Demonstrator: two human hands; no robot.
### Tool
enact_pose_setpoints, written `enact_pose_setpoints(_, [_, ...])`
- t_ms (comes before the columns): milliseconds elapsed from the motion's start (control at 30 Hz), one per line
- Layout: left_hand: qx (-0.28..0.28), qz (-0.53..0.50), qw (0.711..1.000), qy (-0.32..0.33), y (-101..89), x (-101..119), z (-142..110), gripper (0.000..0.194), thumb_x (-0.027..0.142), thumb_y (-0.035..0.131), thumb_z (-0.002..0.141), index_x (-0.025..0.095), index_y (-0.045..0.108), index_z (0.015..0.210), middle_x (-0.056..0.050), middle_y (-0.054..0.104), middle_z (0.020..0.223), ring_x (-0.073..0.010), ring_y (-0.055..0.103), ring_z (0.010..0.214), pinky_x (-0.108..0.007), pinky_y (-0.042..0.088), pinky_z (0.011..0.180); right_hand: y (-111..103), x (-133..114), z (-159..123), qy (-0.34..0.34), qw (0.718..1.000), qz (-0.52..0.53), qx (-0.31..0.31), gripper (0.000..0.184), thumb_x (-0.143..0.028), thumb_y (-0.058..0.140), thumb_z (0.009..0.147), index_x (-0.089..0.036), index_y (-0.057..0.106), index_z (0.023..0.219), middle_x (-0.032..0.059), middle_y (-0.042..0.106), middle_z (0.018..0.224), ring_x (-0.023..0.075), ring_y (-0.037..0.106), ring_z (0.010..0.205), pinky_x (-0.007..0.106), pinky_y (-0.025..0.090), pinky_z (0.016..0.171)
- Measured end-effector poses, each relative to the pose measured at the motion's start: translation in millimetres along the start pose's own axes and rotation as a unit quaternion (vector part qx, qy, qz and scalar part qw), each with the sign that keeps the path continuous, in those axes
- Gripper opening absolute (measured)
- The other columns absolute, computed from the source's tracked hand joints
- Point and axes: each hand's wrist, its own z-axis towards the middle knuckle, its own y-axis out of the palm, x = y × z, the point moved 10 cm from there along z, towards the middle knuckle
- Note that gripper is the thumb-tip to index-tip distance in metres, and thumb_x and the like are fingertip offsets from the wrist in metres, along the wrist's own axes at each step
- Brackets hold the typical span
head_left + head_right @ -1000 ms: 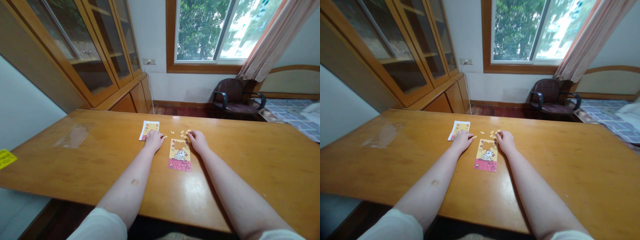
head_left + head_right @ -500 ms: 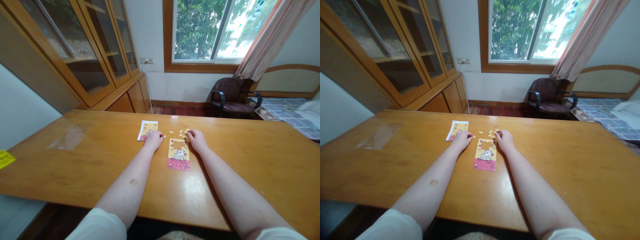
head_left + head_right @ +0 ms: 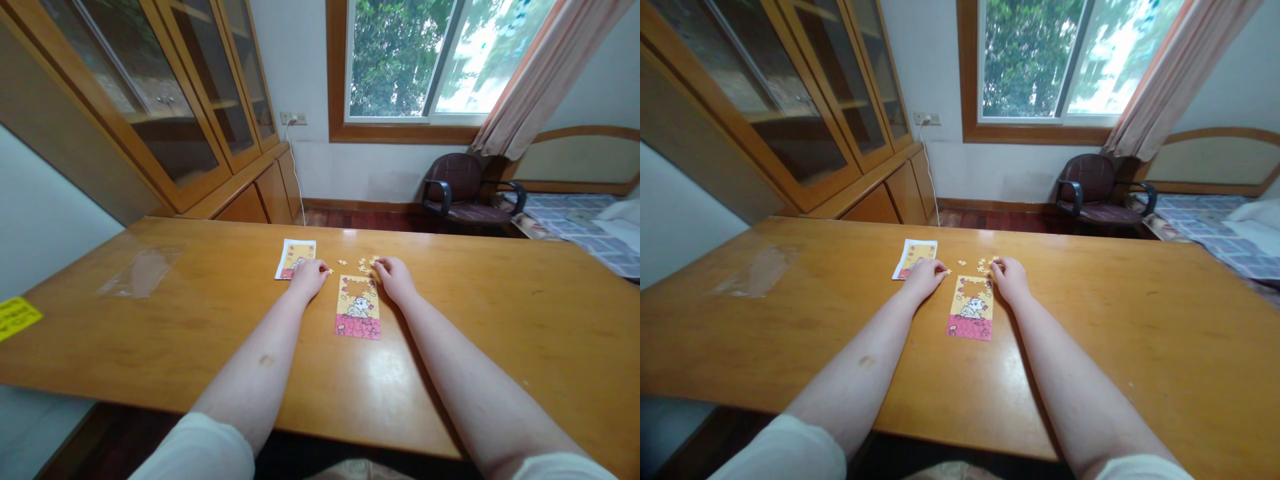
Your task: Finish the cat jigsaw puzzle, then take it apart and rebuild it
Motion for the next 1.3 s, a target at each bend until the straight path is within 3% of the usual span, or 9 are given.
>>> enact_pose_setpoints(333, [-0.009, -0.147, 0.989, 0.028, -4.8, 12.8, -4.7, 0.011, 0.024, 0.058, 0.081, 0.021, 0.067, 0.087, -0.002, 0.071, 0.090, -0.0173, 0.063, 0.083, -0.029, 0.048, 0.077, -3.2, -9.3, -2.1, -0.016, 1.000, -0.005, 0.004, 0.025, -0.032, 0.049, 0.087, -0.018, 0.069, 0.091, 0.0091, 0.069, 0.095, 0.0219, 0.060, 0.092, 0.034, 0.043, 0.085])
enact_pose_setpoints(533, [-0.049, -0.331, 0.942, 0.020, 12.4, 28.4, -10.4, 0.010, 0.025, 0.063, 0.075, 0.017, 0.059, 0.081, 0.000, 0.067, 0.077, -0.0127, 0.061, 0.071, -0.024, 0.049, 0.068, 9.9, -57.8, -14.8, -0.131, 0.988, 0.029, -0.076, 0.016, -0.031, 0.059, 0.084, -0.021, 0.071, 0.088, 0.0060, 0.071, 0.088, 0.0196, 0.060, 0.085, 0.033, 0.042, 0.082])
enact_pose_setpoints(633, [-0.073, -0.384, 0.920, 0.027, 20.0, 36.6, -13.1, 0.014, 0.026, 0.065, 0.073, 0.017, 0.055, 0.077, 0.001, 0.063, 0.072, -0.0119, 0.060, 0.067, -0.024, 0.048, 0.064, 15.7, -66.2, -18.1, -0.136, 0.984, 0.056, -0.100, 0.014, -0.031, 0.063, 0.082, -0.019, 0.070, 0.080, 0.0044, 0.069, 0.076, 0.0168, 0.058, 0.074, 0.029, 0.042, 0.073])
enact_pose_setpoints(800, [-0.103, -0.427, 0.898, 0.022, 21.9, 43.8, -17.7, 0.014, 0.024, 0.064, 0.074, 0.017, 0.053, 0.076, 0.002, 0.061, 0.070, -0.0115, 0.061, 0.067, -0.024, 0.049, 0.064, 18.9, -59.0, -17.7, -0.093, 0.987, 0.080, -0.106, 0.014, -0.028, 0.063, 0.081, -0.018, 0.068, 0.073, 0.0018, 0.064, 0.068, 0.0142, 0.054, 0.067, 0.025, 0.040, 0.065])
enact_pose_setpoints(967, [-0.108, -0.418, 0.901, 0.034, 18.7, 50.3, -20.2, 0.013, 0.026, 0.063, 0.075, 0.016, 0.054, 0.075, 0.002, 0.061, 0.070, -0.0116, 0.060, 0.067, -0.024, 0.049, 0.064, 21.2, -53.0, -18.7, -0.050, 0.985, 0.118, -0.119, 0.015, -0.029, 0.060, 0.081, -0.018, 0.067, 0.074, 0.0010, 0.064, 0.070, 0.0136, 0.054, 0.067, 0.024, 0.040, 0.064])
enact_pose_setpoints(1067, [-0.085, -0.386, 0.917, 0.055, 15.8, 47.6, -17.2, 0.013, 0.028, 0.062, 0.077, 0.017, 0.057, 0.081, 0.000, 0.064, 0.075, -0.0123, 0.060, 0.068, -0.025, 0.049, 0.065, 21.3, -47.7, -17.8, -0.028, 0.984, 0.130, -0.116, 0.016, -0.029, 0.058, 0.081, -0.017, 0.066, 0.074, 0.0011, 0.064, 0.072, 0.0138, 0.055, 0.068, 0.024, 0.040, 0.065])
enact_pose_setpoints(1200, [-0.017, -0.239, 0.969, 0.062, 4.9, 31.9, -10.5, 0.016, 0.024, 0.059, 0.079, 0.019, 0.064, 0.093, -0.003, 0.068, 0.089, -0.0154, 0.061, 0.077, -0.030, 0.049, 0.075, 23.3, -41.6, -15.0, -0.030, 0.989, 0.087, -0.117, 0.016, -0.028, 0.057, 0.082, -0.018, 0.065, 0.073, 0.0017, 0.064, 0.071, 0.0147, 0.055, 0.070, 0.025, 0.039, 0.067])
enact_pose_setpoints(1300, [-0.010, -0.128, 0.985, 0.111, 0.1, 35.6, -10.2, 0.020, 0.026, 0.062, 0.078, 0.021, 0.069, 0.096, -0.004, 0.069, 0.098, -0.0204, 0.060, 0.094, -0.034, 0.046, 0.088, 26.7, -39.3, -13.5, -0.039, 0.990, 0.051, -0.129, 0.017, -0.029, 0.058, 0.082, -0.018, 0.066, 0.073, 0.0024, 0.064, 0.072, 0.0148, 0.055, 0.070, 0.025, 0.039, 0.067])
